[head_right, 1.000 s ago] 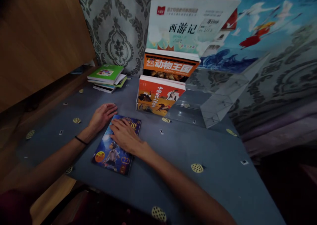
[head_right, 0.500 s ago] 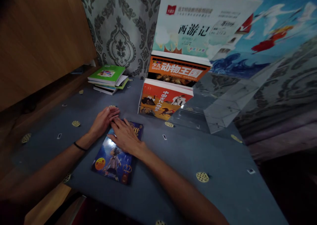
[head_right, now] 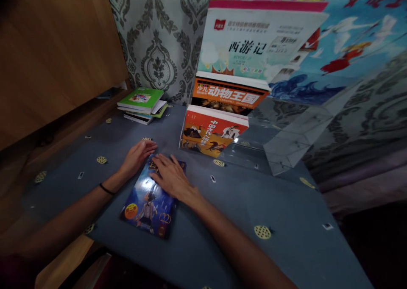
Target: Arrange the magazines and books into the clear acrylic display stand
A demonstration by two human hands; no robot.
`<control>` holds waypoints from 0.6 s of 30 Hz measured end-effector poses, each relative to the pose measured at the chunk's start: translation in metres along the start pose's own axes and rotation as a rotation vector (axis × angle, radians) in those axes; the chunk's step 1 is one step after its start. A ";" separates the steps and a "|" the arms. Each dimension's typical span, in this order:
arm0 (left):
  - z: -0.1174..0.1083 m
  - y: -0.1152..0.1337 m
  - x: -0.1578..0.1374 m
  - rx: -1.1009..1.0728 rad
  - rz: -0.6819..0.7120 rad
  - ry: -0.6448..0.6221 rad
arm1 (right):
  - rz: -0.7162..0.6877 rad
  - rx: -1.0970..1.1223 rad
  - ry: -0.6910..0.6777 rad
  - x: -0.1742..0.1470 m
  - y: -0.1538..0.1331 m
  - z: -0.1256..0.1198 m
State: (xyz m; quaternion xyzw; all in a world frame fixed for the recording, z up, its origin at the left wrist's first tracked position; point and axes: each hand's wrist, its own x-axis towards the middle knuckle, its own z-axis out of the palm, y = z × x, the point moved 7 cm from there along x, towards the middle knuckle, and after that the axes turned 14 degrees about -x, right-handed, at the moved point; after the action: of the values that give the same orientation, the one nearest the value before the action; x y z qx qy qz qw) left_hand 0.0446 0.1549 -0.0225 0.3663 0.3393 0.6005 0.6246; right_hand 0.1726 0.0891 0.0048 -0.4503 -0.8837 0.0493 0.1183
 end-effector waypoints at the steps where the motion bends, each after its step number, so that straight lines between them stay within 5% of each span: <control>1: 0.000 -0.001 0.000 0.005 0.002 0.000 | 0.012 -0.003 0.019 -0.004 0.005 -0.001; 6: 0.005 0.003 0.000 0.163 0.081 -0.079 | 0.034 0.002 0.116 -0.033 0.032 0.002; 11: 0.030 0.011 -0.016 0.624 0.288 -0.371 | 0.057 -0.016 0.225 -0.054 0.054 0.011; 18: 0.055 -0.001 -0.035 1.150 0.295 -0.663 | 0.141 0.016 0.345 -0.067 0.073 0.003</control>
State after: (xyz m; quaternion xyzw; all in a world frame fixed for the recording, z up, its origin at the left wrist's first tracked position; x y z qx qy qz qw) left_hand 0.0912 0.1176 0.0040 0.8474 0.3416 0.2592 0.3129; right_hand 0.2674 0.0781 -0.0230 -0.5120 -0.8159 -0.0135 0.2681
